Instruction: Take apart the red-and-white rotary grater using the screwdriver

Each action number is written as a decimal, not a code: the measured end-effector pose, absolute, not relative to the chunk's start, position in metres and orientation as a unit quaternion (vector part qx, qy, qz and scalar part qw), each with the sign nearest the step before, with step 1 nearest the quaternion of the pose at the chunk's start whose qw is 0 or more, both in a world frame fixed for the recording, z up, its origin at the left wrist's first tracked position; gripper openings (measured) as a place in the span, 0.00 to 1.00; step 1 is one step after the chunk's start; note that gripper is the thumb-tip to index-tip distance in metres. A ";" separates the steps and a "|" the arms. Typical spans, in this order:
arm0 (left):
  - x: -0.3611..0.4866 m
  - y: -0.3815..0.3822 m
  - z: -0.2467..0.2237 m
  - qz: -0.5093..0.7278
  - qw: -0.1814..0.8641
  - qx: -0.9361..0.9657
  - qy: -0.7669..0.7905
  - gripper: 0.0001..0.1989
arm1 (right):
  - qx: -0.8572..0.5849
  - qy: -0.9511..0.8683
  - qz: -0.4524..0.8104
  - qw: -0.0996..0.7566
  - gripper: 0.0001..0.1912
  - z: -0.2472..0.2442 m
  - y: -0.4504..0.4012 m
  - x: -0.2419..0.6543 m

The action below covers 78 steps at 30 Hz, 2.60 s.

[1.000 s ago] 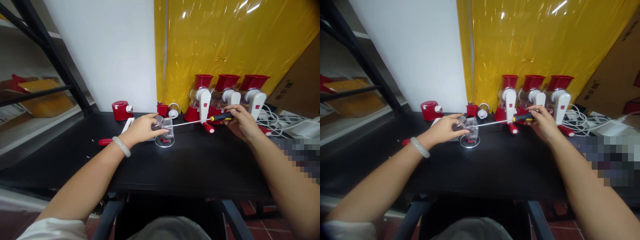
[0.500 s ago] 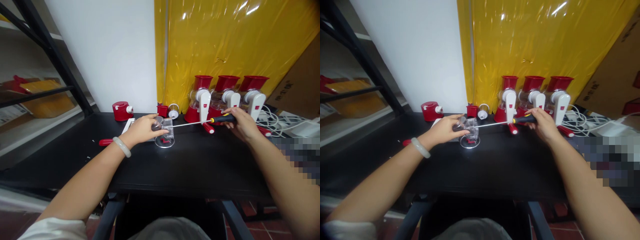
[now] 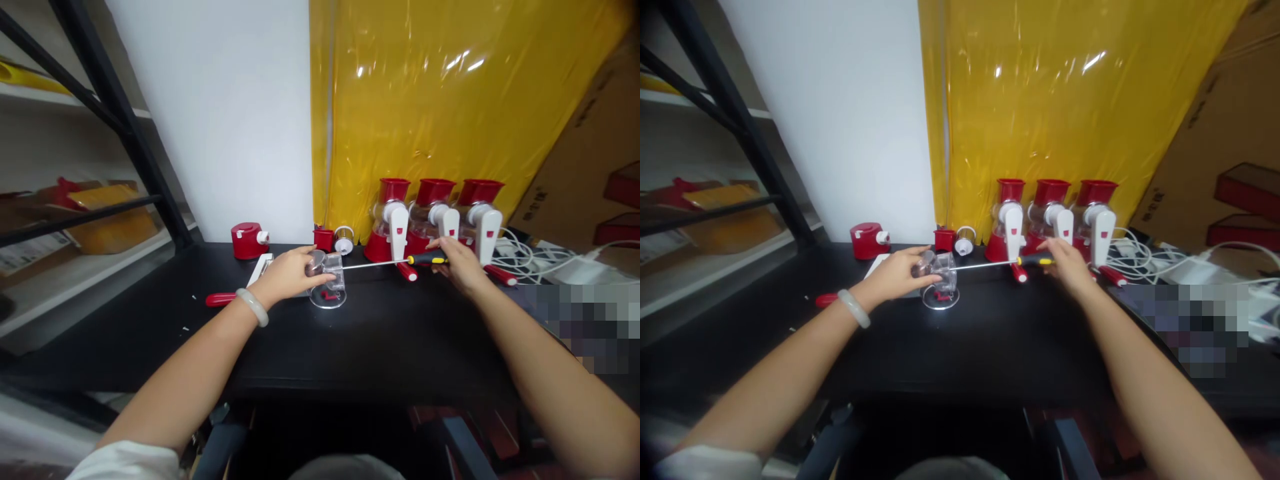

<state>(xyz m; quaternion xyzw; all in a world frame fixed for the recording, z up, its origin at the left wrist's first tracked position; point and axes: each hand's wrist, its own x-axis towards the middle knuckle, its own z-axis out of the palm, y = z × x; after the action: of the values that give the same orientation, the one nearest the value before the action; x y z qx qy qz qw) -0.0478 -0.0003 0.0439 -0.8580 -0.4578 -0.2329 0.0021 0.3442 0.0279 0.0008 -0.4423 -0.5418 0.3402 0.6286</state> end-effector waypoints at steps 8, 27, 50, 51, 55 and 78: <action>-0.051 -0.003 0.043 -0.263 0.008 -0.848 -0.459 0.30 | -0.409 -0.436 0.440 0.670 0.27 0.012 0.027 0.317; -0.049 -0.011 0.051 -0.230 0.008 -0.849 -0.475 0.28 | -0.295 -0.302 0.449 0.787 0.16 0.004 0.035 0.291; -0.049 -0.005 0.047 -0.235 -0.003 -0.851 -0.469 0.28 | -0.328 -0.317 0.476 0.752 0.12 0.007 0.036 0.295; -0.049 -0.005 0.047 -0.235 -0.003 -0.852 -0.469 0.27 | -0.326 -0.310 0.479 0.754 0.11 0.008 0.037 0.295; -0.048 -0.005 0.049 -0.232 -0.002 -0.852 -0.469 0.27 | -0.323 -0.285 0.493 0.756 0.08 0.011 0.037 0.295; -0.048 -0.003 0.047 -0.230 0.001 -0.863 -0.449 0.28 | -0.337 -0.240 0.457 0.787 0.10 0.001 0.048 0.304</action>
<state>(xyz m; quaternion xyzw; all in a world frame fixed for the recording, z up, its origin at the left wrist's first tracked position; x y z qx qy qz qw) -0.0484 -0.0032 0.0469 -0.8634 -0.4490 -0.2300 0.0011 0.3043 0.0484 0.0006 -0.3374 -0.2403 0.4572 0.7870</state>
